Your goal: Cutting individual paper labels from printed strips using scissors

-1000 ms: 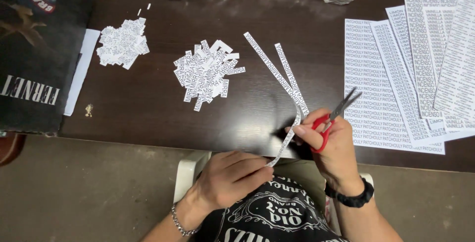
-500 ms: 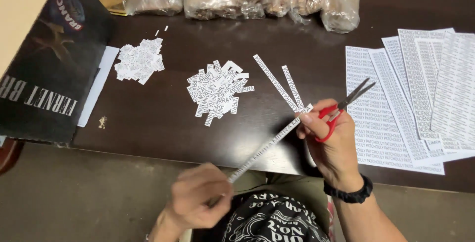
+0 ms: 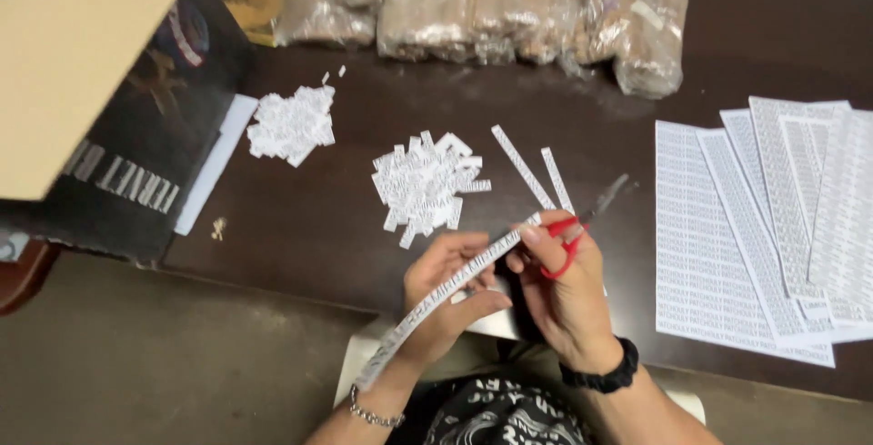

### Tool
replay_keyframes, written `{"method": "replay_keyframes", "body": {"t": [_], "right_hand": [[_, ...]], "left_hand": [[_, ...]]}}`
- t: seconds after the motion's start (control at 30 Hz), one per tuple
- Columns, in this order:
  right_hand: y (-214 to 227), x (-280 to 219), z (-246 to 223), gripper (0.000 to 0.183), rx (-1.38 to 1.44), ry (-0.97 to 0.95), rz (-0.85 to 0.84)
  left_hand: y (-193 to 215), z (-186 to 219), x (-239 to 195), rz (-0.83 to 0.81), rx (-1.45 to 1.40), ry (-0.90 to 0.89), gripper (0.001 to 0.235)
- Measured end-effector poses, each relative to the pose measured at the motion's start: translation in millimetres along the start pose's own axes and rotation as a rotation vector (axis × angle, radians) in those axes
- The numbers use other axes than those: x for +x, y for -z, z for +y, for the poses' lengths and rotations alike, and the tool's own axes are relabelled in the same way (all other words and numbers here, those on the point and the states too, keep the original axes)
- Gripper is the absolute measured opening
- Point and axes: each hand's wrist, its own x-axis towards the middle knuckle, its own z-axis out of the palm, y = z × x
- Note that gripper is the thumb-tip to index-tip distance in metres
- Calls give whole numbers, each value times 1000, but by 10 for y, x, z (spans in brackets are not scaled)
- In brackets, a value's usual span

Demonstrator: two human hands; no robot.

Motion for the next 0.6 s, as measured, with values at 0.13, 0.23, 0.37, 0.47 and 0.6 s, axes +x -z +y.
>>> {"method": "replay_keyframes", "body": {"t": [0.13,0.23,0.37,0.47,0.6], "right_hand": [[-8,25,-7,18,-88,26,22],[-14,17,24,16,-172,32,3],[171,29,48,19,-476,-39,-219],[216,10,-7,29,-609,-223,-515],[143,-9,33,32,-700,-336,-639]], "left_hand": [[-15,294,95,95,128,112,31],[-10,358,152,141,78,18,17],[136,437,249,368,123,68,20],[158,530,281,482,2,147,17],[79,643,240,412,-24,226,26]]}}
